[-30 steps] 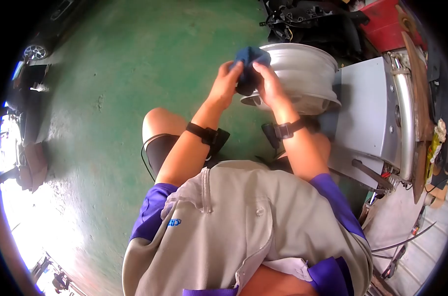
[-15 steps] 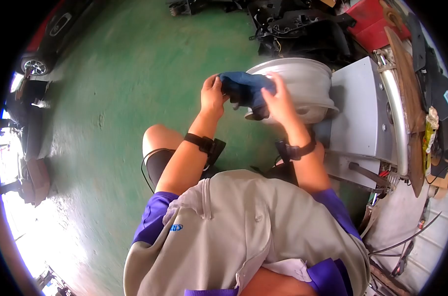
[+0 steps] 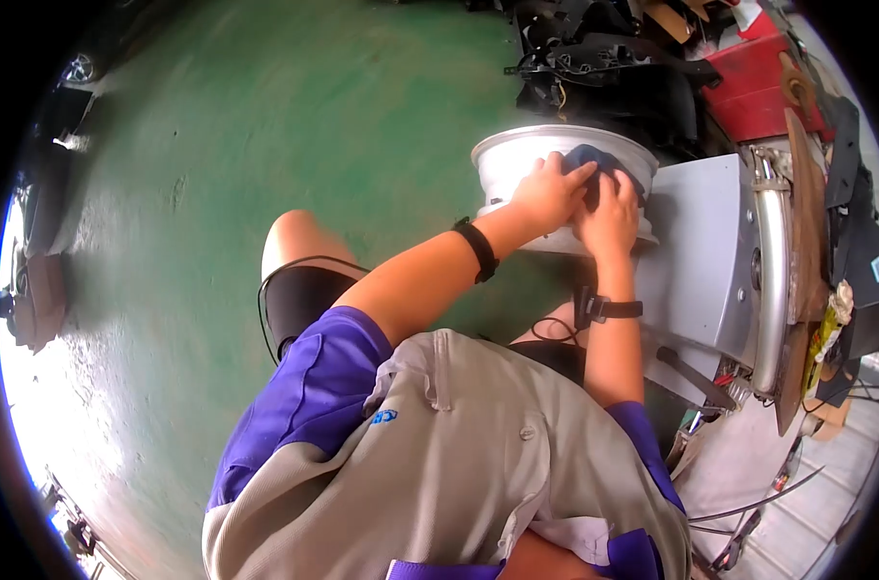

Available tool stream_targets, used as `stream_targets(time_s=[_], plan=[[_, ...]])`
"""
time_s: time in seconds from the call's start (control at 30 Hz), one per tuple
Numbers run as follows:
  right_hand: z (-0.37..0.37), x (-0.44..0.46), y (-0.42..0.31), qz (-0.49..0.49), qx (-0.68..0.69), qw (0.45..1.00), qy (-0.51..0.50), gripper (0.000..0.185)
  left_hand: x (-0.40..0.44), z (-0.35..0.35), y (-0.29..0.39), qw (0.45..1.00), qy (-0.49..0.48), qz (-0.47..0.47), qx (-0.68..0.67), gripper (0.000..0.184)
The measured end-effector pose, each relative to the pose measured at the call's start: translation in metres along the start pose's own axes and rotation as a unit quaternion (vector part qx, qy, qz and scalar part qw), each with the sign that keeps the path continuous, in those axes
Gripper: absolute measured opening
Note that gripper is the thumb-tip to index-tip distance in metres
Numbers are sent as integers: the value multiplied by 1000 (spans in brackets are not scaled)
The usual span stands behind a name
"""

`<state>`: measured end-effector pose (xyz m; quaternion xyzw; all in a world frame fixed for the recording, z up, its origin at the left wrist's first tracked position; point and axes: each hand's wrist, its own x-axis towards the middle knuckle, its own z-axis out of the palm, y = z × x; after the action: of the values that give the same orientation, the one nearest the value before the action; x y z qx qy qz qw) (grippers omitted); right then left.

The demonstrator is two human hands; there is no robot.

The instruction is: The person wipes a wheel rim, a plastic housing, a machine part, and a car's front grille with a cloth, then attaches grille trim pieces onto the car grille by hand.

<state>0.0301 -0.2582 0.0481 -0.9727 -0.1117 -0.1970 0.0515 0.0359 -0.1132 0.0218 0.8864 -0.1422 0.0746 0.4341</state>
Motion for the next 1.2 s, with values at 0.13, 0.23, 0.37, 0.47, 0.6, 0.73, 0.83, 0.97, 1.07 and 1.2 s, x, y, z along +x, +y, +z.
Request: stream_targets(time_s=[0.13, 0.23, 0.37, 0.47, 0.6, 0.73, 0.83, 0.97, 1.07, 1.2], plan=[[-7, 4, -6, -3, 44, 999, 2, 35, 2, -1, -19, 999, -40, 24, 22, 49], [-3, 4, -31, -25, -45, 998, -32, 20, -7, -5, -36, 999, -35, 28, 20, 50], [7, 5, -50, -63, -84, 994, -21, 15, -21, -5, -61, 999, 3, 37, -26, 52], [14, 4, -49, -82, -29, 996, 6, 17, -25, -6, -85, 996, 13, 75, -42, 54], [9, 4, -48, -119, 85, 989, -8, 20, -36, -7, -114, 994, 6, 93, -61, 54], [6, 8, -50, -130, 135, 980, -67, 28, -46, -9, -131, 995, -12, 56, -86, 48], [1, 10, -49, -149, 133, 974, -106, 28, -50, -9, -132, 991, -12, 18, -130, 46], [-6, 10, -53, -169, 127, 972, -99, 22, -51, -6, -132, 982, -2, -52, -183, 42], [-1, 9, -46, -162, 153, 971, -86, 16, -48, -7, -122, 979, -1, -90, -181, 29], [0, 10, -35, -100, 224, 969, -38, 11, -47, -5, -100, 982, 3, -30, -186, 29]])
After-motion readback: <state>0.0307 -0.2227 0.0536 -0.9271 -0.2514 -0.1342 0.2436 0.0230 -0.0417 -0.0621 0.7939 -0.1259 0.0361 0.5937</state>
